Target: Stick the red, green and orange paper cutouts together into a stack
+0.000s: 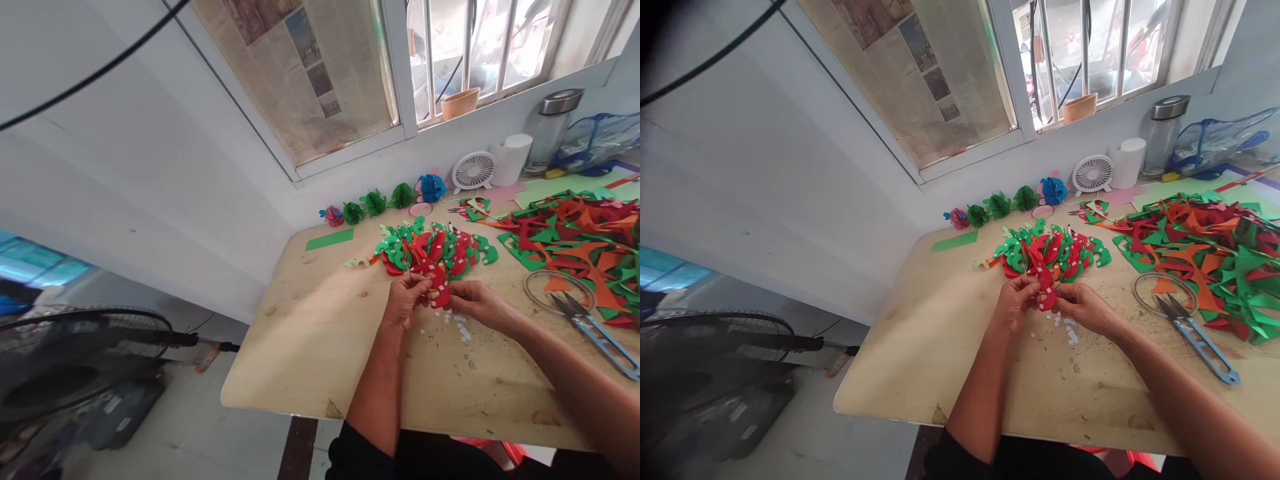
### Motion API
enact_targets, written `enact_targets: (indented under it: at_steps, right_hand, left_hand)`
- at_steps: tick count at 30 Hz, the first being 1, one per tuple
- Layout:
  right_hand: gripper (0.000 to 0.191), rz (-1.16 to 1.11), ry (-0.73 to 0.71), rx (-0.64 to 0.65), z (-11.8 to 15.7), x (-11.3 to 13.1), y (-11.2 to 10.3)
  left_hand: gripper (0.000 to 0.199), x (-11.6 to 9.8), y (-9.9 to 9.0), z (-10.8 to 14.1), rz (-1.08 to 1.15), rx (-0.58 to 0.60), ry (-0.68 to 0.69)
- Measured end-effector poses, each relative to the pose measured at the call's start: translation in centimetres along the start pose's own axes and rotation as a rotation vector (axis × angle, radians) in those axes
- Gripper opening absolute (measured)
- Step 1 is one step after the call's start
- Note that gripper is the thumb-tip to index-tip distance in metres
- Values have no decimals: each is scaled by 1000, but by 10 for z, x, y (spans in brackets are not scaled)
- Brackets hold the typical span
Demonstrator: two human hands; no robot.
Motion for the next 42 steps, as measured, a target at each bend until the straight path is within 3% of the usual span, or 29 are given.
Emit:
enact_targets:
  at_steps: [23, 35, 42]
  right_hand:
    - [37, 66, -5, -31, 1, -6, -8]
    - [37, 86, -24, -70, 3, 7, -10]
    - [39, 78, -35, -86, 4, 21, -12]
  left_hand:
    - [33, 0, 1, -2, 25, -57, 55]
    - [30, -13, 8, 9, 94, -95, 149]
    - [25, -23, 15, 14, 83, -48, 237]
Point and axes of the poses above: each hand's wrist, its own z-axis away from the middle knuckle, its own y-axis out of the palm, x = y × z, the point moved 9 cm from there along -z, towards the middle knuckle, and after that the axes turned 10 degrees about -y, right-handed, at the moved point
